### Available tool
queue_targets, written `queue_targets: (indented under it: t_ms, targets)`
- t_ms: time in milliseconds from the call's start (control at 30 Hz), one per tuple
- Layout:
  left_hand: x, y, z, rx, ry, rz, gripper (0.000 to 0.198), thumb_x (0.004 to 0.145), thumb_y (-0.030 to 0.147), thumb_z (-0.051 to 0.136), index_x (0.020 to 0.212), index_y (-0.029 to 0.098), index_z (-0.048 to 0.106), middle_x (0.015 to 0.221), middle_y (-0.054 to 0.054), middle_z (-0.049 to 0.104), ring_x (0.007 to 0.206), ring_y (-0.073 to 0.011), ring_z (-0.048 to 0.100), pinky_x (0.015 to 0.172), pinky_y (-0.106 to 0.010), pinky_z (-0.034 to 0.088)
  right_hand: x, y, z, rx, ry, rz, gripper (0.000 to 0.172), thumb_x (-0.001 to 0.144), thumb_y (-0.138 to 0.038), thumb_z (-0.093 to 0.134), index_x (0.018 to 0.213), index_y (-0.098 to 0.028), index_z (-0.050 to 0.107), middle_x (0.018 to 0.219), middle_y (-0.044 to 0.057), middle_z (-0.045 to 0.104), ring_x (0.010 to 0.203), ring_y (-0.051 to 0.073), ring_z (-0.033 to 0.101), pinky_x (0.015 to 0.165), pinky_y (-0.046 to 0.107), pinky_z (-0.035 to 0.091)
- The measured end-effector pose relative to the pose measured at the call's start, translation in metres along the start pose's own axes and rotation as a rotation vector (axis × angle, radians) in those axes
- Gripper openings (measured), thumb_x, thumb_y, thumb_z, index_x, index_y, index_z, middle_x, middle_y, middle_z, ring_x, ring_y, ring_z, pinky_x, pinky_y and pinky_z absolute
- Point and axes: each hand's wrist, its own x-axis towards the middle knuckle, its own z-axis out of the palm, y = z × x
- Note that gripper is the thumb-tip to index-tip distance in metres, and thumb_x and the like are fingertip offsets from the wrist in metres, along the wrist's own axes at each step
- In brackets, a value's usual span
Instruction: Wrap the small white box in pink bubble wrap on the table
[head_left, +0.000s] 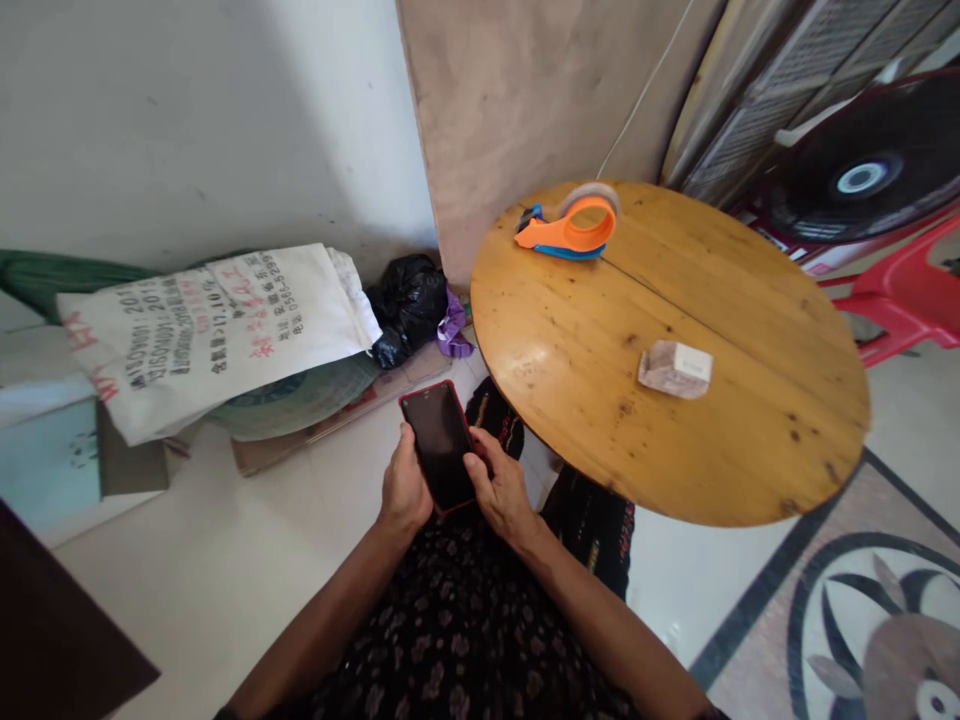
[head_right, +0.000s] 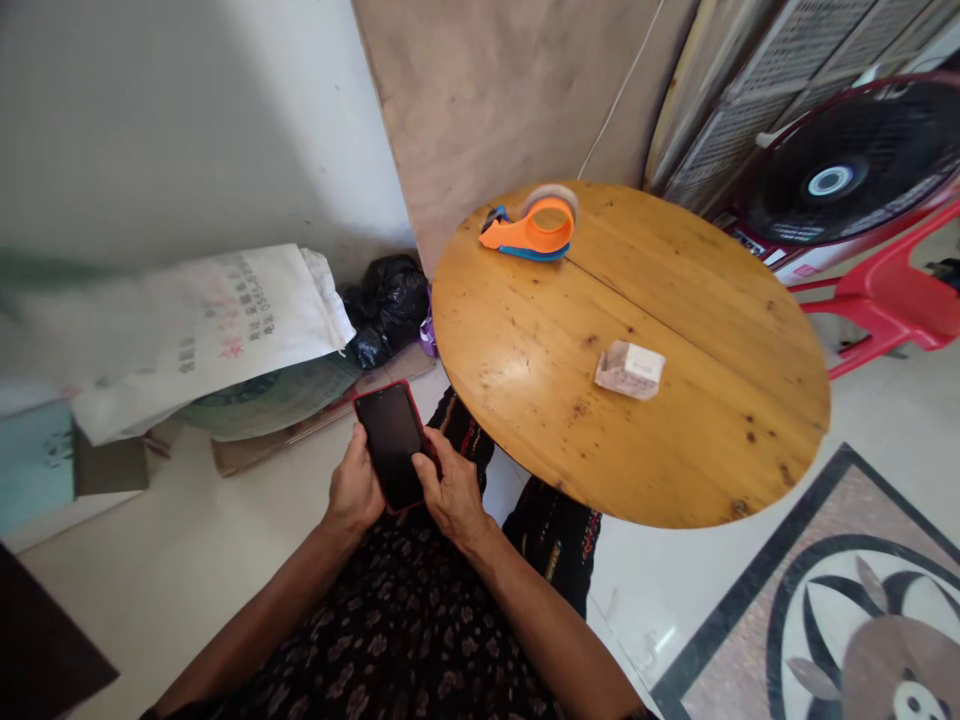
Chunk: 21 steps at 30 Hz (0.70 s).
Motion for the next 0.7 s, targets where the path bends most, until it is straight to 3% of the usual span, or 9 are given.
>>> queue_targets:
  t_ms: [133, 333, 467, 700]
  targets:
    - [-0.002, 0.004, -0.008, 0.052, 0.004, -0.086, 0.047, 0.100, 0.040, 0.032, 0.118, 0.008, 0.062, 0.104, -0.013, 0.073, 0.092, -0.0222, 0.070, 0.095, -0.038, 0.053, -0.008, 0.005, -0.003, 0.019, -0.102, 0.036, 0.042, 0.095, -0.042, 0.045, 0.131, -0.022, 0.049, 0.111, 0.008, 0.067, 0.099, 0.021, 0.063, 0.088, 0.034, 0.048]
    - [0.002, 0.002, -0.021, 0.038, -0.045, -0.158, 0.045, 0.099, 0.039, 0.033, 0.111, 0.010, 0.066, 0.096, -0.011, 0.074, 0.088, -0.0224, 0.071, 0.093, -0.040, 0.054, -0.027, 0.033, -0.006, 0.399, -0.098, 0.283, 0.047, 0.096, -0.051, 0.036, 0.129, -0.019, 0.047, 0.091, 0.006, 0.065, 0.070, 0.015, 0.062, 0.062, 0.028, 0.049]
    - [0.004, -0.002, -0.018, 0.039, -0.028, -0.149, 0.042, 0.098, 0.037, 0.036, 0.112, 0.009, 0.065, 0.091, -0.011, 0.075, 0.089, -0.0233, 0.071, 0.094, -0.039, 0.052, -0.039, 0.050, -0.014, 0.477, -0.045, 0.365, 0.048, 0.094, -0.055, 0.038, 0.120, -0.018, 0.053, 0.090, 0.007, 0.066, 0.070, 0.015, 0.063, 0.059, 0.027, 0.048]
    - [-0.003, -0.005, -0.010, 0.097, -0.153, -0.219, 0.047, 0.098, 0.042, 0.035, 0.113, 0.008, 0.064, 0.098, -0.014, 0.073, 0.093, -0.0264, 0.070, 0.095, -0.042, 0.051, -0.047, 0.063, -0.015, 0.562, 0.015, 0.446, 0.051, 0.091, -0.060, 0.042, 0.111, -0.016, 0.059, 0.087, 0.008, 0.066, 0.068, 0.016, 0.063, 0.056, 0.028, 0.047]
